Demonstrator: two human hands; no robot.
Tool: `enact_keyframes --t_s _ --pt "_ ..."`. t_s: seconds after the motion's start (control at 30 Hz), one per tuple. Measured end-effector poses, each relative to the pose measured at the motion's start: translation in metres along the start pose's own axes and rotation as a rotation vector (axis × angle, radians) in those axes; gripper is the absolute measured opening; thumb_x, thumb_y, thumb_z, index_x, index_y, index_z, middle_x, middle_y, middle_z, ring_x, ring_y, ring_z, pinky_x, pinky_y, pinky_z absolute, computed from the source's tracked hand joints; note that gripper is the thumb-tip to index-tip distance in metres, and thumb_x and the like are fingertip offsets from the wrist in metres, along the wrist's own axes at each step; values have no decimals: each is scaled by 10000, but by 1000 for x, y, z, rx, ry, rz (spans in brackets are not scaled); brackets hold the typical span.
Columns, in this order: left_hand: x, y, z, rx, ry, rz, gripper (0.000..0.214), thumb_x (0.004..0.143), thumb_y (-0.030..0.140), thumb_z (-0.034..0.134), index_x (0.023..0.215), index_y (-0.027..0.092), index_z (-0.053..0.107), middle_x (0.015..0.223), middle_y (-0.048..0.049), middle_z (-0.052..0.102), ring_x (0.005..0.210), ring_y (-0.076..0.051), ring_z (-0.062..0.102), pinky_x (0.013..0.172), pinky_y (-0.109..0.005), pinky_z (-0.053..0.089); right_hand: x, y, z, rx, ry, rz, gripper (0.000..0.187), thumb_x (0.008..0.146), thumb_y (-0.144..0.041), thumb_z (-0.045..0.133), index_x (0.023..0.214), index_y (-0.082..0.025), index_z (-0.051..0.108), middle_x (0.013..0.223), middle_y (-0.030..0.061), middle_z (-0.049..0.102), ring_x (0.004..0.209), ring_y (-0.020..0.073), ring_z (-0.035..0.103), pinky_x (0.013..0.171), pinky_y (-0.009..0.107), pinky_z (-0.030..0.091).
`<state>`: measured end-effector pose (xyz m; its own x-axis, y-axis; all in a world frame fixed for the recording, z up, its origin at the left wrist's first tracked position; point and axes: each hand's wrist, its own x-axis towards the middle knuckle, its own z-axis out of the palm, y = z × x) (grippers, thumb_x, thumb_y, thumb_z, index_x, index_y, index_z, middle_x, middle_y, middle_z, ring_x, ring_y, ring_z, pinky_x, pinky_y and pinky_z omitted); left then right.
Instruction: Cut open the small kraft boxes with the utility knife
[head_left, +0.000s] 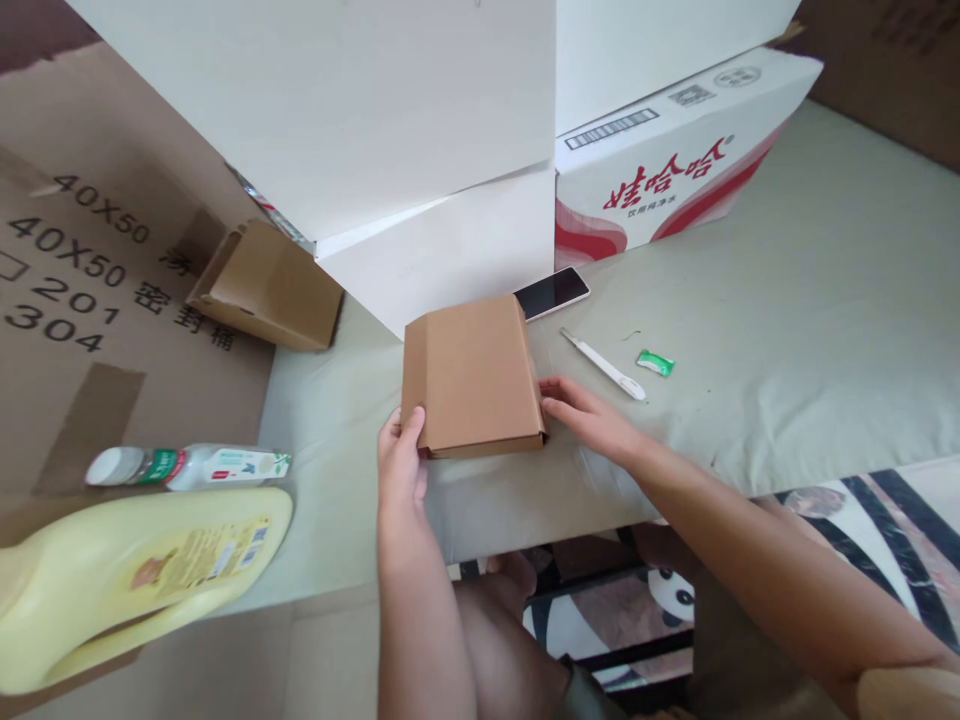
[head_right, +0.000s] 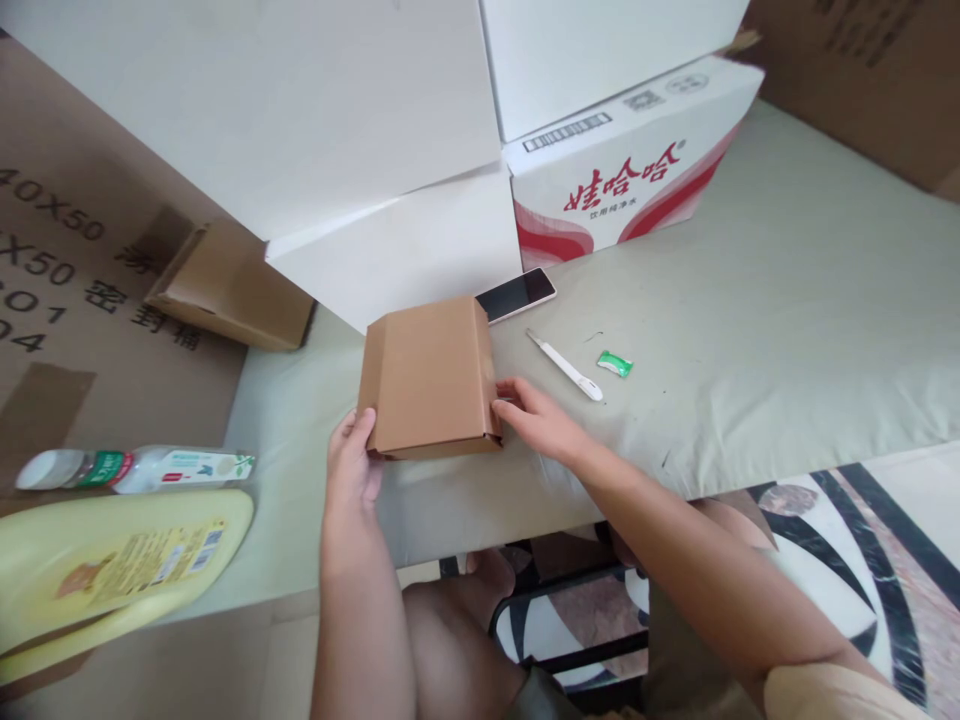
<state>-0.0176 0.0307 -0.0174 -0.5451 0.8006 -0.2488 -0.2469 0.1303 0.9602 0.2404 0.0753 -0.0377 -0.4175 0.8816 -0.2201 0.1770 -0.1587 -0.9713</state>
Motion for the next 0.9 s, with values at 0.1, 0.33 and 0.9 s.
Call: enact_keyframes --t_s 0.1,0.33,0.9 --pt "-2 4 1 -52 -2 -29 538 423 479 950 752 165 662 733 -27 713 595 -135 625 515 -221 450 4 2 4 -51 0 14 387 917 -321 505 1268 -203 617 1233 94 707 1211 249 624 1076 453 466" --pt "7 4 -10 -163 32 -114 427 481 373 921 757 162 673 713 -17 713 572 -140 636 489 -221 465 4 7 -2 -362 174 -193 423 915 -349 505 1294 -211 634 1298 110 668 1118 259 654 951 422 532" --pt "5 12 -1 -179 137 -185 254 538 252 819 729 161 677 650 -6 695 502 -134 613 416 -215 445 13 -8 -33 -302 203 33 442 900 -189 364 1268 -182 608 861 42 673 668 155 595 643 271 466"
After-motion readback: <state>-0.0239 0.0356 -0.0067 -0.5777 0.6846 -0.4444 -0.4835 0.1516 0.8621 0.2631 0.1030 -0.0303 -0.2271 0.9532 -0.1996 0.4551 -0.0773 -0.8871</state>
